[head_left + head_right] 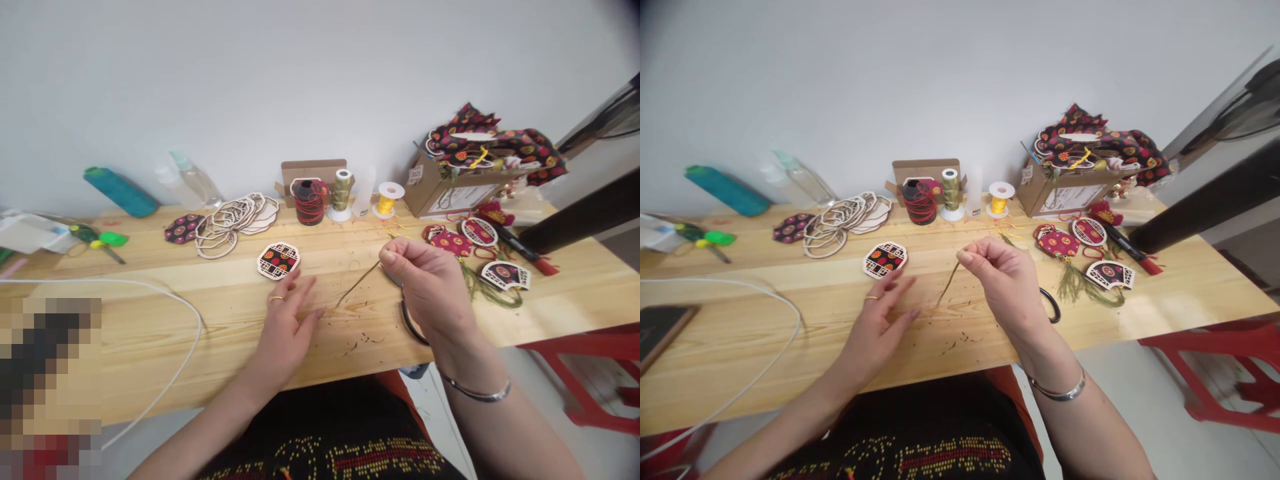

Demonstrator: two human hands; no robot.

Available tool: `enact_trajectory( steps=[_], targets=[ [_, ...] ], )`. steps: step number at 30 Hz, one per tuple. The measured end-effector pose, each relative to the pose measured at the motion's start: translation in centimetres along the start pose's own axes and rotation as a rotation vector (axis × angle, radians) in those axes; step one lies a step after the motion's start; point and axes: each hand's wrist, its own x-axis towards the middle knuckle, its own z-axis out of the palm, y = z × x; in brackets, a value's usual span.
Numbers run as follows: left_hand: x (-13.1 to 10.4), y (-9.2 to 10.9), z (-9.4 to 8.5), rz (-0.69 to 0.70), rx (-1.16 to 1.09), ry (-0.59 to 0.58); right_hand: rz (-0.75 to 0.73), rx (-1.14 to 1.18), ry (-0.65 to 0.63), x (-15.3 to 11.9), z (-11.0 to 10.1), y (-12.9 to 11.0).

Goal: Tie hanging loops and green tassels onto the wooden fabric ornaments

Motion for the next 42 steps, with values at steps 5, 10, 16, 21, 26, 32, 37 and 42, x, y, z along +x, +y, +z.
enact_trajectory(
  steps=[5, 10, 16, 21, 26, 32, 37, 42],
  targets=[
    [0.0, 1.7, -0.8, -0.124, -0.235, -0.052, -0.074, -0.122, 0.025, 0.5, 0.2, 0.1],
    [-0.4, 3.1, -0.6, -0.651, -0.864, -0.568, -0.272, -0.375, -0.030, -0.6, 1.2, 0.9],
    [0.1, 2.7, -0.4, -0.814, -1.151, -0.585, -0.529, -0.598, -0.292, -3.9, 2.0, 1.9],
    [0.2, 2.4, -0.2, -0.775, -1.163, -0.551, -0.572, -0.677, -0.424, -5.9, 2.2, 2.6],
    [0.6, 2.2, -0.3, -0.809, -1.130, -0.484, -0.572, -0.692, -0.509, -6.9, 2.1, 3.1],
    [1.0, 1.9, -0.5, -0.848, -1.091, -0.381, -0.500, -0.680, -0.634, -7.4, 2.2, 2.6],
    [1.2, 1.6, -0.6, -0.870, -1.101, -0.358, -0.461, -0.604, -0.774, -7.3, 2.0, 2.6],
    [1.3, 1.4, -0.6, -0.869, -1.073, -0.359, -0.423, -0.551, -0.854, -7.1, 2.0, 2.8]
  ],
)
